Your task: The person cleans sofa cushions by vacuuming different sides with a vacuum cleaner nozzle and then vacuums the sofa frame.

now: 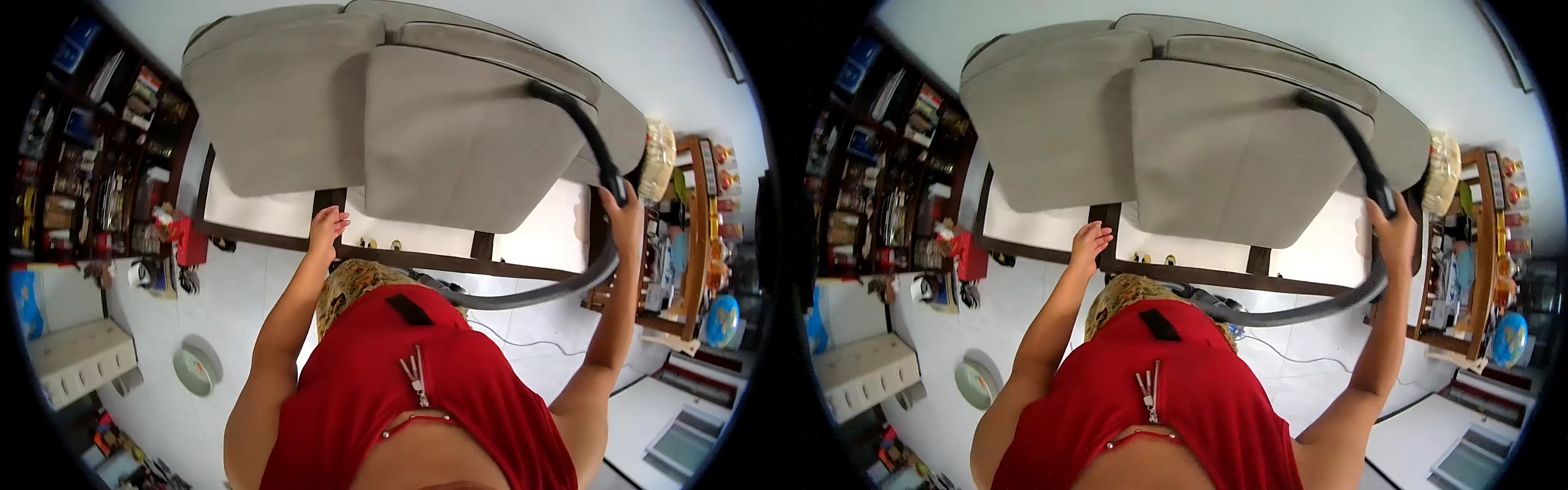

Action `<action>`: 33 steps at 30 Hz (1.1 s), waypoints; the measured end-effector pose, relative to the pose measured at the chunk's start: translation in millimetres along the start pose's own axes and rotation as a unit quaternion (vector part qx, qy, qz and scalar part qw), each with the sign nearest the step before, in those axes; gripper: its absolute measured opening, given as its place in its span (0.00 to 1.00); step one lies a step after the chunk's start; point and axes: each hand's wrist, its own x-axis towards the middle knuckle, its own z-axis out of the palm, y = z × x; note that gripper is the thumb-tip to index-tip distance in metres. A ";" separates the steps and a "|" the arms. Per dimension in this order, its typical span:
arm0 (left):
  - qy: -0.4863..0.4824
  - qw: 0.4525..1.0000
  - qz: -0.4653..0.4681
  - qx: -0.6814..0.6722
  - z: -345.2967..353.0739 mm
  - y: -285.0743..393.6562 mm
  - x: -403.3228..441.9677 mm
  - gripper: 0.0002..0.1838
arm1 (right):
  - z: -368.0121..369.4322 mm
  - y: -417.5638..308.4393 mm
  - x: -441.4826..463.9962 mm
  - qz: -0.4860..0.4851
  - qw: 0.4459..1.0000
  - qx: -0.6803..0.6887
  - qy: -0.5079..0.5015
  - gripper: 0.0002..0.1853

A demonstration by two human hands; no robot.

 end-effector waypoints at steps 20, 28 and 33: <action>-0.303 0.886 0.272 0.222 199.2 55.5 -144.7 0.15 | 79.0 -114.4 -10.7 -0.218 0.970 -0.043 -0.095 0.31; -0.351 0.849 0.283 0.275 192.7 80.0 -173.3 0.24 | 18.0 -12.4 -11.1 -0.094 0.988 -0.113 -0.047 0.33; -0.534 0.535 0.606 0.249 316.0 115.6 -320.1 0.27 | -12.7 -42.2 -33.3 -0.016 0.989 -0.096 -0.114 0.31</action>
